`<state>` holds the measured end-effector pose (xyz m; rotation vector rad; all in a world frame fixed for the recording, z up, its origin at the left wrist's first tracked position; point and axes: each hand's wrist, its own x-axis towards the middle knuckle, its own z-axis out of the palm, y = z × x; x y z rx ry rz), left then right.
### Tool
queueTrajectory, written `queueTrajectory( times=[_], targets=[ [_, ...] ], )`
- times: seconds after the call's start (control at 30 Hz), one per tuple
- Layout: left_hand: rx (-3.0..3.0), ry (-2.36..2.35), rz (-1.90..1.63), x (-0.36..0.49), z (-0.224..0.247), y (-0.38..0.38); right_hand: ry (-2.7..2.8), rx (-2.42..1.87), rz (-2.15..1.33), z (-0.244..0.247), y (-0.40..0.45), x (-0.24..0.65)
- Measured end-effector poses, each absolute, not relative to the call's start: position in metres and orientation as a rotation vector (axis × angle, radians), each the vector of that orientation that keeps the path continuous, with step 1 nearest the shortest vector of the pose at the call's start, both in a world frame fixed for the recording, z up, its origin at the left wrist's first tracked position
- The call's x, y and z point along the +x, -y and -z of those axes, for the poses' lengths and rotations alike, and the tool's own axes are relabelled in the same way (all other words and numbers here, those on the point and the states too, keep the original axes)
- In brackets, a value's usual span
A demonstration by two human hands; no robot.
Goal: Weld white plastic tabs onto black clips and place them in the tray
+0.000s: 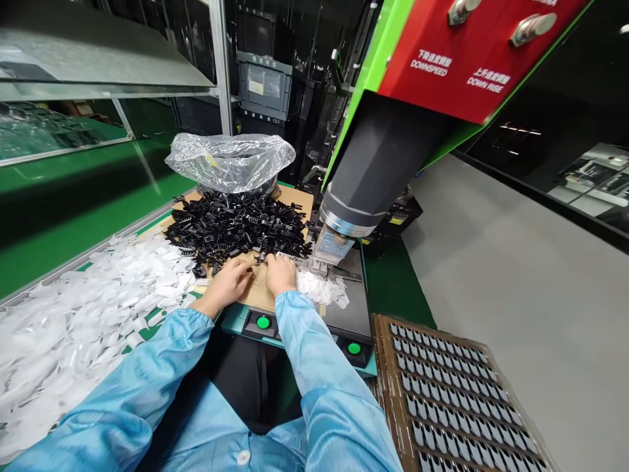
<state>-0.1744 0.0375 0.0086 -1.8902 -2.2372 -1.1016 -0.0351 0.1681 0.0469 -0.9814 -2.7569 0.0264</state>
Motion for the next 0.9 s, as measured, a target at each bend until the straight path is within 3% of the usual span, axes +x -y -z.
queueTrajectory(
  times=[0.3,0.57,0.9],
  targets=[
    [-1.947,2.379,0.57,-0.177,-0.023,-0.034,2.347,-1.007,-0.137,-0.044,-0.187,0.084],
    [-1.943,2.295,1.053,-0.098,-0.048,-0.122,2.205,-1.256,-0.041,-0.036,-0.229,0.13],
    [-2.005,2.256,0.721,-0.04,-0.045,-0.184,2.408,-1.305,0.108,-0.035,-0.228,0.118]
  ],
)
